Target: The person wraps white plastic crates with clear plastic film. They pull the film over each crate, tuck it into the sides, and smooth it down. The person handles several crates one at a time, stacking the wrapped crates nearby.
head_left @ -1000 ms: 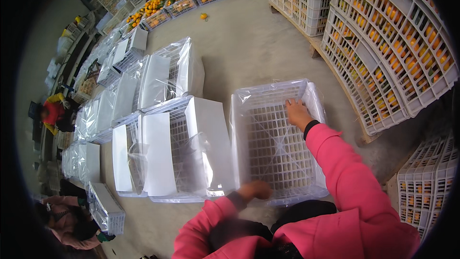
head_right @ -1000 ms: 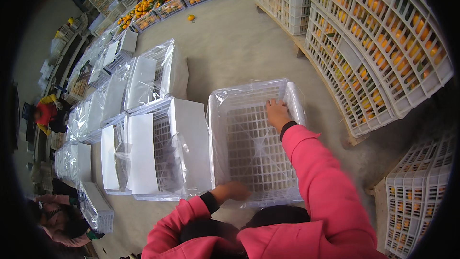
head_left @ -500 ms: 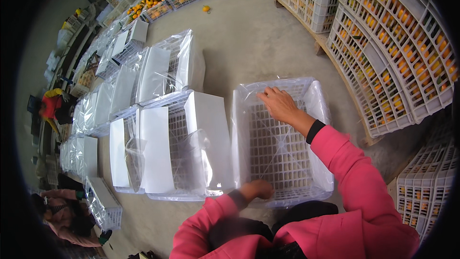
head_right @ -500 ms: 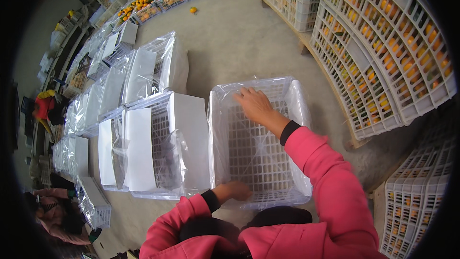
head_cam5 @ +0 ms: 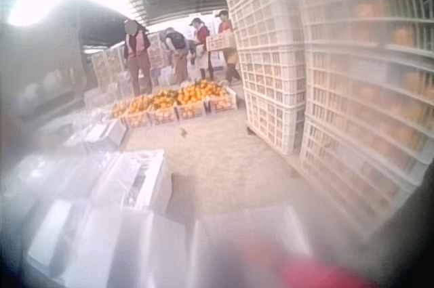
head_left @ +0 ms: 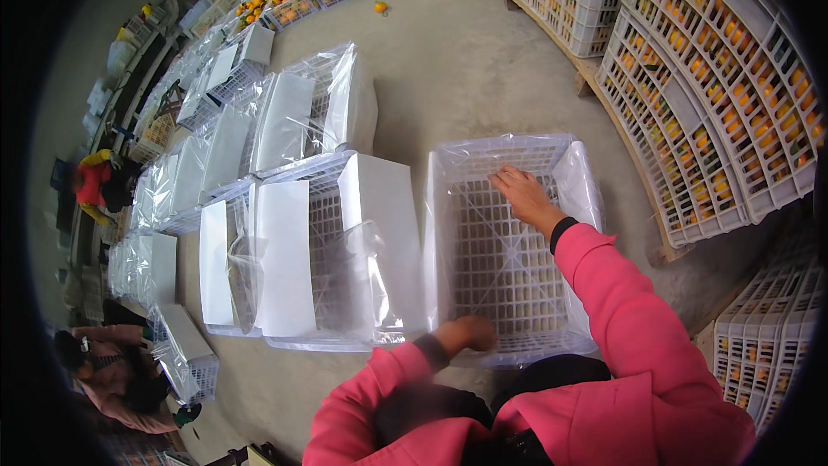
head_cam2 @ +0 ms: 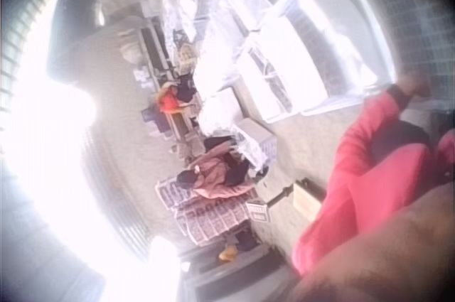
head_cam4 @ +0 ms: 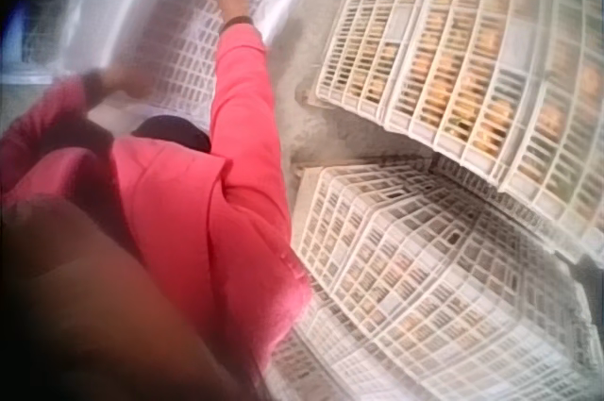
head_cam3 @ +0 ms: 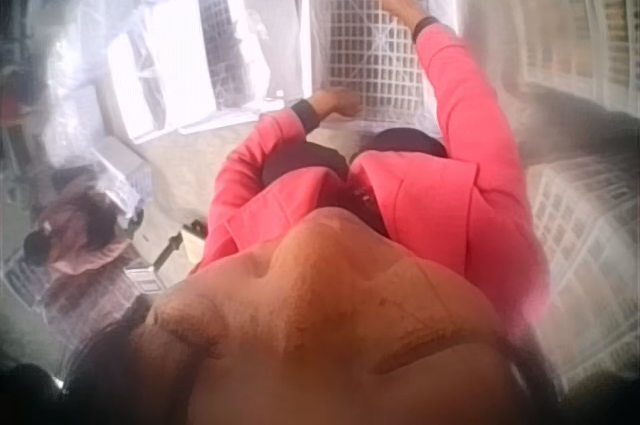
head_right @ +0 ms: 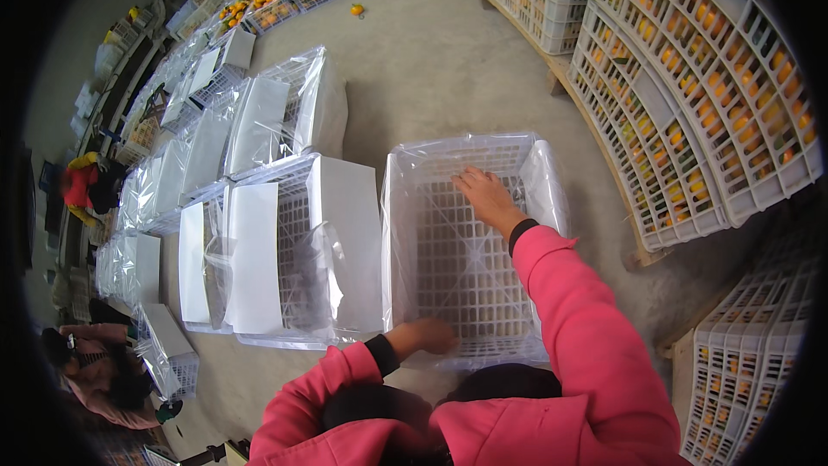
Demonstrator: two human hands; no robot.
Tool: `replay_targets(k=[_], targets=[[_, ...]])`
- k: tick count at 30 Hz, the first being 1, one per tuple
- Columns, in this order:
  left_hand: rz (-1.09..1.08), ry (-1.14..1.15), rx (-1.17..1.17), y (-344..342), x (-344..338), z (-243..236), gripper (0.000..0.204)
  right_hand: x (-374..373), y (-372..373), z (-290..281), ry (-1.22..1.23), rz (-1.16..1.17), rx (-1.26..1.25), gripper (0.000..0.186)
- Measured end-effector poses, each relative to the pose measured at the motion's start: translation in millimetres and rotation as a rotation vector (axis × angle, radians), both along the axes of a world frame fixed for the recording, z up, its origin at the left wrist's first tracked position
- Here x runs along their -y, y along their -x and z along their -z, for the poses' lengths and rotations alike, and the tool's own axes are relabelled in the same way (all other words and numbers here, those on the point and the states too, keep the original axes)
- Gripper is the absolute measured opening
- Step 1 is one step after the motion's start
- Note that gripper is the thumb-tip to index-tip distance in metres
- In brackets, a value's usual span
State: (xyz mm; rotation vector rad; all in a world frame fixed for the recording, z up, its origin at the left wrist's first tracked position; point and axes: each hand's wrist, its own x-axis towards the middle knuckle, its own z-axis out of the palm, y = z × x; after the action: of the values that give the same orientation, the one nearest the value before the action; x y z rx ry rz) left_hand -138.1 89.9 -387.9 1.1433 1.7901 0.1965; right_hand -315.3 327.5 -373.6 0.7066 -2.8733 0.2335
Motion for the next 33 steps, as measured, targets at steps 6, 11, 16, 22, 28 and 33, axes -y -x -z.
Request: replay_targets(k=[6,11,16,22,28,33], targets=[[-0.051,0.09,0.019,1,-2,-5,0.042,6,-1,13,-0.127,0.15,0.082,0.058],[-0.096,0.05,0.01,1,-3,-5,0.046,20,12,-16,-0.113,0.302,0.486,0.055],[-0.076,0.073,0.019,2,-4,-8,0.045,59,17,-30,0.504,0.285,0.462,0.045],[-0.077,0.115,0.022,3,-5,-16,0.046,93,28,-11,0.617,0.302,0.38,0.024],[-0.002,0.149,0.037,4,-11,-21,0.047,102,40,37,0.427,0.16,0.147,0.015],[0.019,0.14,0.026,5,-12,-26,0.048,110,36,45,0.327,0.206,0.19,0.013]])
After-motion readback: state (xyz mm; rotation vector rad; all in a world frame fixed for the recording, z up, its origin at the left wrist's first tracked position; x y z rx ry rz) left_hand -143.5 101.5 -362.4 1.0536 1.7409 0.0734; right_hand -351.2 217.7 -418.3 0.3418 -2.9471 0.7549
